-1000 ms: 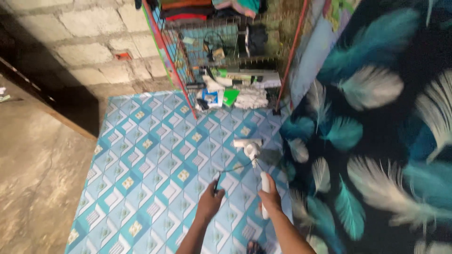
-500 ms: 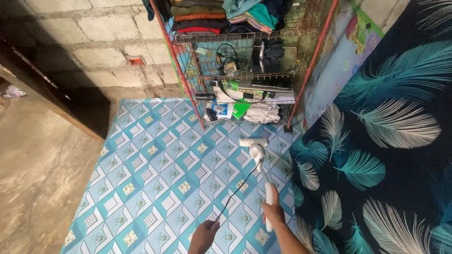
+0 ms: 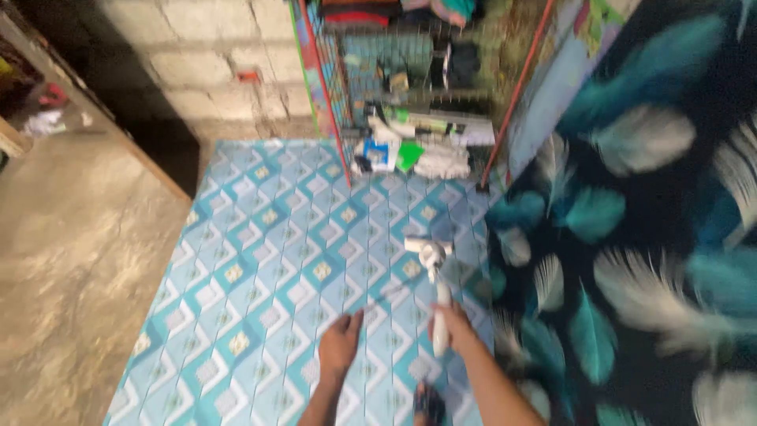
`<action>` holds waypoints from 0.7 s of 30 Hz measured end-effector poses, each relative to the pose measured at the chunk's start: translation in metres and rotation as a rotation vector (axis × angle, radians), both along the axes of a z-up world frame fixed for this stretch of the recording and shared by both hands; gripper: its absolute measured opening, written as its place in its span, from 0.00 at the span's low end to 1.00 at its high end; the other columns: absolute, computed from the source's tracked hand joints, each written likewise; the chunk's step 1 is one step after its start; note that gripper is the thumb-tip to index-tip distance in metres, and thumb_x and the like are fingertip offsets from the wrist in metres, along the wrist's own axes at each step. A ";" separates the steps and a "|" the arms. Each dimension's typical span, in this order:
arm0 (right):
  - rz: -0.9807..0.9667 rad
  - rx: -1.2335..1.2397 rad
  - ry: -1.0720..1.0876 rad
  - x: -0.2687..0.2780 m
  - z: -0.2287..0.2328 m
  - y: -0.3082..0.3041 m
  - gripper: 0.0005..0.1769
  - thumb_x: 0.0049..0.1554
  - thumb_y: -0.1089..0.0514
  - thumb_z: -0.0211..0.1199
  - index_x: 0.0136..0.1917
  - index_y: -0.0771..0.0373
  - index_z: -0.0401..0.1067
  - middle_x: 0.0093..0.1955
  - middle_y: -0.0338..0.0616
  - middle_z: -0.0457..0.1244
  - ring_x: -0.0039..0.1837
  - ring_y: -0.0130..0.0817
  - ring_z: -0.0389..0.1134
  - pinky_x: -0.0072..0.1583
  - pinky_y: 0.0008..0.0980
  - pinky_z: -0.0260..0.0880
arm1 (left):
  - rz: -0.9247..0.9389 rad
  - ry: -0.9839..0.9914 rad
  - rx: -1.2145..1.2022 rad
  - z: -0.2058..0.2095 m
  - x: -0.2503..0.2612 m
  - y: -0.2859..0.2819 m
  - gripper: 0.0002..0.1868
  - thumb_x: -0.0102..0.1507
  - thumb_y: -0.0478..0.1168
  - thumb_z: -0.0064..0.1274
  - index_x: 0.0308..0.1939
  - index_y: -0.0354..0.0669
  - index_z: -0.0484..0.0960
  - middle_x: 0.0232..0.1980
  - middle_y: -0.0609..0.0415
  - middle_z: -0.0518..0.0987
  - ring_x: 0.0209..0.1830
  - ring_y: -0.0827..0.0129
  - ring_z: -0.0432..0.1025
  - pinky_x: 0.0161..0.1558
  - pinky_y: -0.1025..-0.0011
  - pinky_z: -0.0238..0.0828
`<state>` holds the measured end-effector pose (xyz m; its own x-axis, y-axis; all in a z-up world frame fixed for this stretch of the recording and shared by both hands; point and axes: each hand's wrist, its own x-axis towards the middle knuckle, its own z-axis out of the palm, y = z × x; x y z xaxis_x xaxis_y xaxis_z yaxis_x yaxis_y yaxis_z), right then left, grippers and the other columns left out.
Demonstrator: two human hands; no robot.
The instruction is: The person holds a handheld vacuum cleaner and untangles its power cord by hand while moving across the room. They pull the cord through their fingers and lay it out on the floor and a patterned mat.
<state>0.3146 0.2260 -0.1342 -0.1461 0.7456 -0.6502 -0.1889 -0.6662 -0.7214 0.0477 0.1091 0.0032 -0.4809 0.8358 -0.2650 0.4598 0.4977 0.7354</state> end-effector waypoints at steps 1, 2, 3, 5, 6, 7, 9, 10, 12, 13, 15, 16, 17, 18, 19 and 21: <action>0.010 0.010 0.072 -0.003 0.003 -0.012 0.16 0.53 0.54 0.65 0.47 0.65 0.65 0.29 0.52 0.63 0.26 0.46 0.65 0.28 0.47 0.67 | -0.016 0.040 0.089 0.008 -0.004 -0.019 0.29 0.65 0.64 0.47 0.32 0.40 0.83 0.33 0.40 0.81 0.36 0.45 0.74 0.41 0.57 0.70; -0.022 -0.015 0.133 -0.004 0.008 -0.028 0.15 0.54 0.54 0.66 0.47 0.64 0.65 0.31 0.50 0.63 0.29 0.44 0.66 0.30 0.45 0.68 | -0.009 0.019 0.126 0.018 -0.006 -0.036 0.28 0.65 0.63 0.48 0.32 0.41 0.83 0.32 0.41 0.80 0.34 0.46 0.73 0.39 0.57 0.69; -0.055 -0.039 0.194 -0.007 0.014 -0.045 0.15 0.55 0.54 0.67 0.47 0.63 0.65 0.32 0.47 0.63 0.31 0.42 0.66 0.33 0.44 0.69 | -0.001 -0.003 0.164 0.032 -0.008 -0.054 0.26 0.64 0.61 0.49 0.32 0.41 0.83 0.30 0.41 0.80 0.32 0.48 0.72 0.38 0.58 0.69; -0.100 -0.078 0.219 -0.018 0.032 -0.080 0.14 0.55 0.54 0.64 0.49 0.63 0.67 0.34 0.48 0.63 0.34 0.44 0.68 0.37 0.45 0.75 | 0.022 -0.072 0.191 0.063 -0.008 -0.089 0.25 0.64 0.60 0.50 0.31 0.40 0.81 0.27 0.41 0.79 0.28 0.51 0.70 0.36 0.60 0.68; -0.122 -0.098 0.234 -0.023 0.042 -0.097 0.14 0.55 0.54 0.63 0.50 0.63 0.67 0.35 0.49 0.64 0.35 0.44 0.69 0.40 0.45 0.78 | 0.035 -0.104 0.205 0.079 -0.007 -0.103 0.25 0.64 0.59 0.50 0.30 0.39 0.80 0.26 0.41 0.78 0.26 0.53 0.68 0.35 0.61 0.67; -0.130 -0.112 0.248 -0.025 0.052 -0.114 0.14 0.55 0.54 0.63 0.51 0.63 0.67 0.35 0.48 0.63 0.36 0.42 0.69 0.39 0.43 0.77 | 0.038 -0.119 0.215 0.093 -0.006 -0.116 0.25 0.65 0.58 0.51 0.28 0.38 0.79 0.25 0.43 0.77 0.25 0.57 0.67 0.33 0.62 0.66; -0.141 -0.132 0.278 -0.032 0.075 -0.144 0.15 0.56 0.54 0.64 0.53 0.63 0.68 0.36 0.45 0.63 0.36 0.36 0.68 0.38 0.39 0.75 | 0.047 -0.149 0.244 0.116 -0.006 -0.140 0.27 0.66 0.57 0.51 0.25 0.37 0.77 0.22 0.47 0.74 0.23 0.64 0.64 0.31 0.64 0.64; -0.135 -0.142 0.309 -0.033 0.088 -0.155 0.15 0.56 0.55 0.64 0.54 0.64 0.68 0.36 0.43 0.63 0.36 0.33 0.67 0.37 0.36 0.73 | 0.063 -0.191 0.303 0.123 -0.005 -0.148 0.26 0.66 0.56 0.51 0.24 0.37 0.75 0.21 0.50 0.72 0.23 0.67 0.62 0.30 0.65 0.62; -0.124 -0.162 0.369 -0.026 0.114 -0.176 0.16 0.57 0.55 0.65 0.54 0.65 0.69 0.36 0.41 0.64 0.35 0.27 0.65 0.35 0.30 0.69 | 0.096 -0.278 0.419 0.132 -0.003 -0.160 0.27 0.67 0.54 0.53 0.22 0.38 0.72 0.21 0.55 0.67 0.24 0.72 0.58 0.29 0.68 0.59; -0.135 -0.165 0.307 -0.024 0.124 -0.187 0.15 0.57 0.55 0.64 0.53 0.64 0.68 0.37 0.41 0.64 0.35 0.27 0.65 0.35 0.29 0.69 | 0.107 -0.305 0.448 0.134 -0.002 -0.164 0.27 0.67 0.54 0.53 0.22 0.38 0.70 0.21 0.57 0.65 0.25 0.74 0.57 0.29 0.69 0.58; -0.154 -0.167 0.176 -0.018 0.139 -0.203 0.13 0.57 0.56 0.64 0.52 0.62 0.68 0.37 0.41 0.64 0.35 0.27 0.65 0.35 0.27 0.67 | 0.132 -0.366 0.509 0.135 0.002 -0.170 0.27 0.68 0.52 0.52 0.21 0.39 0.68 0.21 0.61 0.63 0.25 0.76 0.54 0.28 0.71 0.54; -0.105 -0.158 0.203 -0.013 0.143 -0.210 0.13 0.57 0.56 0.65 0.51 0.64 0.67 0.37 0.41 0.63 0.34 0.27 0.63 0.33 0.27 0.66 | 0.148 -0.390 0.494 0.135 0.006 -0.172 0.26 0.68 0.52 0.52 0.22 0.40 0.69 0.21 0.61 0.63 0.25 0.77 0.54 0.29 0.72 0.54; -0.055 -0.148 0.230 -0.005 0.147 -0.219 0.14 0.57 0.56 0.66 0.50 0.65 0.66 0.36 0.41 0.62 0.33 0.27 0.62 0.32 0.27 0.64 | 0.164 -0.415 0.479 0.133 0.010 -0.173 0.25 0.69 0.53 0.51 0.22 0.41 0.70 0.21 0.62 0.63 0.25 0.77 0.54 0.29 0.73 0.53; -0.005 -0.137 0.257 -0.001 0.150 -0.224 0.15 0.57 0.56 0.67 0.49 0.66 0.66 0.35 0.41 0.60 0.31 0.27 0.60 0.30 0.26 0.62 | 0.180 -0.439 0.465 0.131 0.012 -0.175 0.25 0.69 0.53 0.51 0.22 0.42 0.71 0.21 0.63 0.63 0.25 0.78 0.54 0.29 0.73 0.53; -0.002 -0.131 0.239 0.003 0.155 -0.229 0.14 0.56 0.57 0.66 0.49 0.66 0.66 0.35 0.41 0.61 0.31 0.26 0.61 0.30 0.25 0.62 | 0.201 -0.461 0.488 0.128 0.014 -0.174 0.25 0.69 0.53 0.51 0.23 0.42 0.71 0.22 0.63 0.63 0.25 0.78 0.54 0.30 0.74 0.52; -0.001 -0.130 0.203 0.018 0.166 -0.246 0.14 0.55 0.58 0.65 0.51 0.65 0.67 0.36 0.41 0.62 0.32 0.24 0.61 0.31 0.23 0.62 | 0.241 -0.504 0.524 0.115 0.021 -0.170 0.24 0.69 0.53 0.51 0.24 0.41 0.72 0.23 0.63 0.62 0.26 0.78 0.53 0.31 0.74 0.51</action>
